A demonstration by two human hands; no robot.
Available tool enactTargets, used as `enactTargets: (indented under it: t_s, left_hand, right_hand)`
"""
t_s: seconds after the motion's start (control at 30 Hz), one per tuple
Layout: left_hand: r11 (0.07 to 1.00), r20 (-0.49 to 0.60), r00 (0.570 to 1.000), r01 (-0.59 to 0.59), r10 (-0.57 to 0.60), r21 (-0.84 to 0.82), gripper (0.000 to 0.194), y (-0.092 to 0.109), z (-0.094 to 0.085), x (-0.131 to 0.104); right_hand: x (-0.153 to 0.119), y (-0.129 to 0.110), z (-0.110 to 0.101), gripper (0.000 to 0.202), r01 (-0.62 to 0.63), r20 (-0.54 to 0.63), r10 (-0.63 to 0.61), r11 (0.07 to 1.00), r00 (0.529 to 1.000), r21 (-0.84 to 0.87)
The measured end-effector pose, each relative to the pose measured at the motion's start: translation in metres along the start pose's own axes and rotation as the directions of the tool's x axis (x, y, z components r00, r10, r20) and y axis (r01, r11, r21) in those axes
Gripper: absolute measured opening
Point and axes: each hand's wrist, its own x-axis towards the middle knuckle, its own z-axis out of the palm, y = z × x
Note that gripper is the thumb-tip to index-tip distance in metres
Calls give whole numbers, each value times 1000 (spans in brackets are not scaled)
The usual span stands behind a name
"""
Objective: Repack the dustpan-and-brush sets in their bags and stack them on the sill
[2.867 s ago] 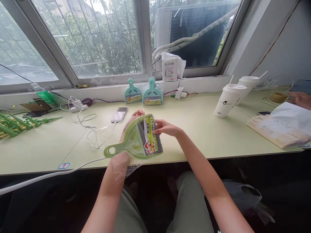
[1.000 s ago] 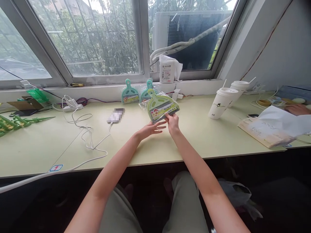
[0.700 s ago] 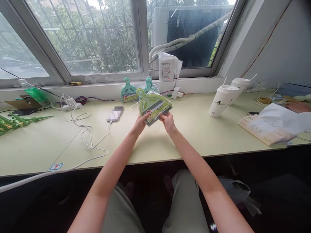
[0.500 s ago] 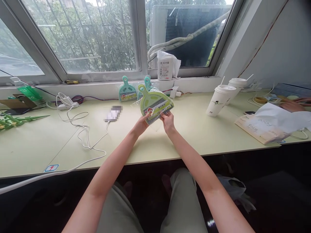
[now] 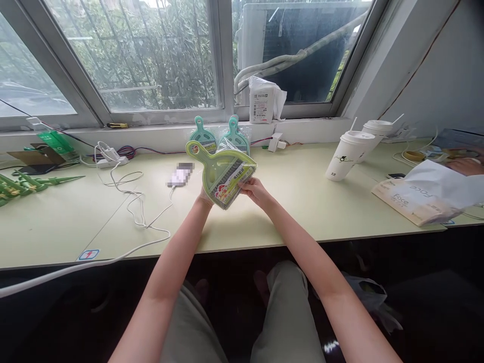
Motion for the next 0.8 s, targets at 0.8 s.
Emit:
enactTargets:
  t_s: [0.8]
  left_hand:
    - [801, -91, 984, -71, 155, 594, 54, -20, -12, 20]
  right_hand:
    - [14, 5, -23, 20, 156, -380, -96, 979, 920, 130]
